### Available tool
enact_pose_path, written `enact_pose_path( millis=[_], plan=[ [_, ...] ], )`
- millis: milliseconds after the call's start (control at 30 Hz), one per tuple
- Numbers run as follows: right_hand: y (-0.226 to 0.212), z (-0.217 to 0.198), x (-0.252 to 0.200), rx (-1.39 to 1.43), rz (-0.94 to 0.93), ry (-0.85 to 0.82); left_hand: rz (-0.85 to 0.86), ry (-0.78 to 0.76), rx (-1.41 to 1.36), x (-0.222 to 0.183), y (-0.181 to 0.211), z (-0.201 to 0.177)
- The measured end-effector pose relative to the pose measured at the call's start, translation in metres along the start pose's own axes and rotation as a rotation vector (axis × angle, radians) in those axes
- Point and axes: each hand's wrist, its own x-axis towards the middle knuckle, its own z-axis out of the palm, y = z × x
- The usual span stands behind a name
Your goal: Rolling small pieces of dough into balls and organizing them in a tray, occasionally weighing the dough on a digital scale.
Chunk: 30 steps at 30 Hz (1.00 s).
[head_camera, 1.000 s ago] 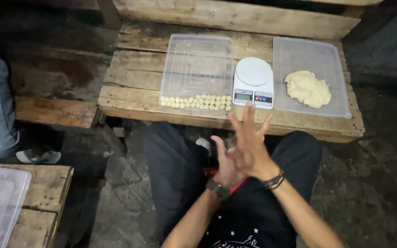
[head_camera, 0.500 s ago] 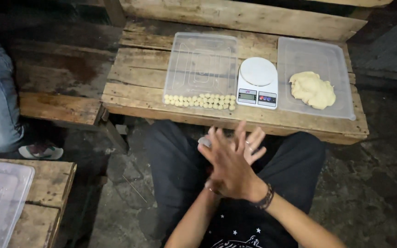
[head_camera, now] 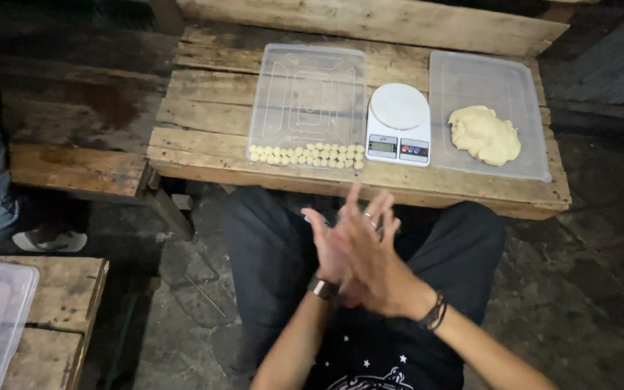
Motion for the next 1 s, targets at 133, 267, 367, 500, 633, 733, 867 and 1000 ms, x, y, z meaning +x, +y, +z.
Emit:
enact_pose_path(
  millis=[133, 267, 367, 500, 633, 733, 867, 1000],
  plan=[
    [0.002, -0.015, 0.020, 0.102, 0.118, 0.073, -0.172, 0.053, -0.425, 0.006, -0.003, -0.020],
    [-0.024, -0.005, 0.034, 0.343, 0.107, 0.164, 0.045, 0.043, -0.135, 0.003, -0.012, -0.039],
    [-0.023, 0.013, 0.023, 0.467, 0.055, 0.260, 0.240, 0.244, -0.100, 0.014, 0.015, -0.023],
    [-0.005, -0.005, 0.025, 0.673, 0.300, 0.181, 0.371, 0.631, -0.125, 0.033, 0.041, -0.041],
    [0.059, -0.003, 0.028, 0.622, 0.275, 0.191, 0.371, 0.762, -0.023, 0.047, 0.042, -0.054],
    [0.133, -0.008, 0.055, 0.576, 0.542, 0.211, 0.195, 0.721, 0.587, 0.034, 0.038, -0.104],
    [0.256, 0.000, 0.081, 0.375, 0.685, 0.271, -0.043, 1.022, 0.874, 0.003, 0.014, -0.243],
    [0.331, 0.022, 0.096, 0.231, 0.730, 0.279, -0.173, 0.782, 1.193, 0.016, 0.003, -0.220]
  ],
)
